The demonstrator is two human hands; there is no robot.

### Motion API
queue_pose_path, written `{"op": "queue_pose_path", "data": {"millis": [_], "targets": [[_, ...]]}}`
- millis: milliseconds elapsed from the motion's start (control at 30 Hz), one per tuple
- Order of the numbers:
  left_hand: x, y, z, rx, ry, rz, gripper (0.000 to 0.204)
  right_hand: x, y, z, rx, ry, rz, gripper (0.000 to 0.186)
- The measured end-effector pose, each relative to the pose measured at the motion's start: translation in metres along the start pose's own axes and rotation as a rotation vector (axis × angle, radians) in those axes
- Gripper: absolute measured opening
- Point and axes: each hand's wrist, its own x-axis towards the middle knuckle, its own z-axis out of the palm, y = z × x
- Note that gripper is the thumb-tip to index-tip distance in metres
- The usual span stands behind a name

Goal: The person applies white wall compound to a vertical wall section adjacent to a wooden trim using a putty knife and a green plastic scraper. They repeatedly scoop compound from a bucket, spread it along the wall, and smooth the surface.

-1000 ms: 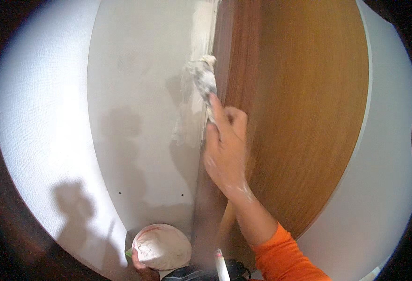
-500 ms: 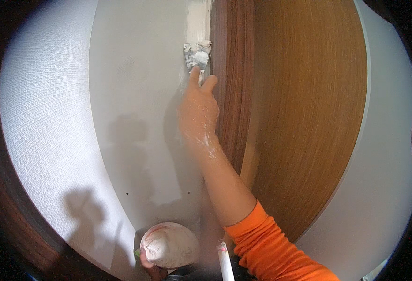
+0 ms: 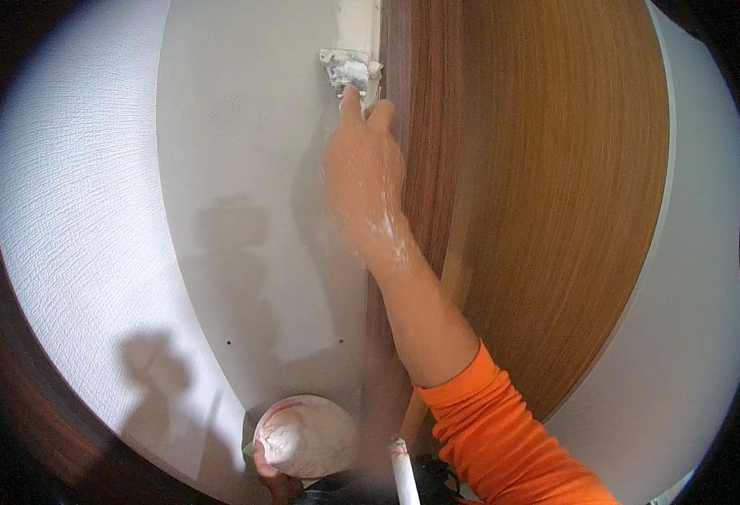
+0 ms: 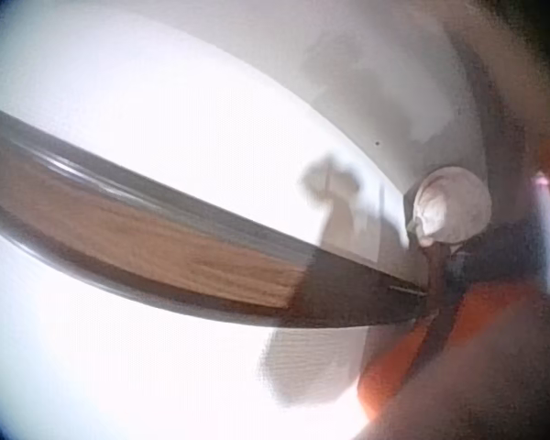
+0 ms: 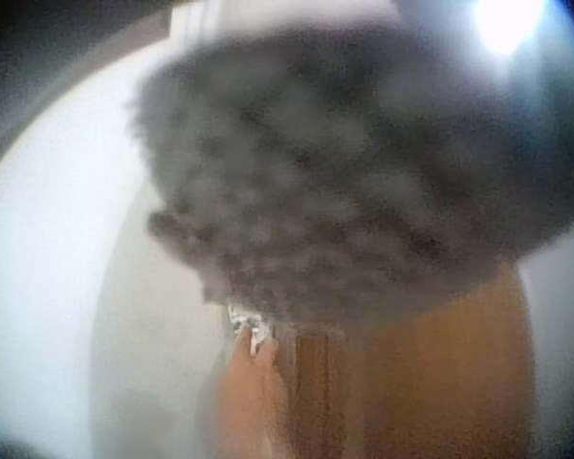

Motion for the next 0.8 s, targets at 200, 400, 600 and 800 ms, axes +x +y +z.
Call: {"op": "queue_pose_path", "data": {"millis": [200,400,600,800], "targets": [[0.006,-0.001,-0.013,0.083,-0.042,-0.042,0.067,-0.018,0.003,0.003,-0.045,-0.144,0.109,0.055],[0.012,-0.004,-0.023,0.02,-0.039,-0.066,0.068,-0.071,0.005,0.002,-0.034,-0.199,0.149,0.055],[0.006,-0.002,-0.012,0.032,-0.02,-0.059,0.068,-0.028,0.0,-0.018,-0.004,-0.056,0.023,0.051],[0.01,-0.001,-0.027,0.036,0.013,-0.065,0.068,-0.003,-0.004,-0.01,-0.136,-0.045,0.072,0.051]]}}
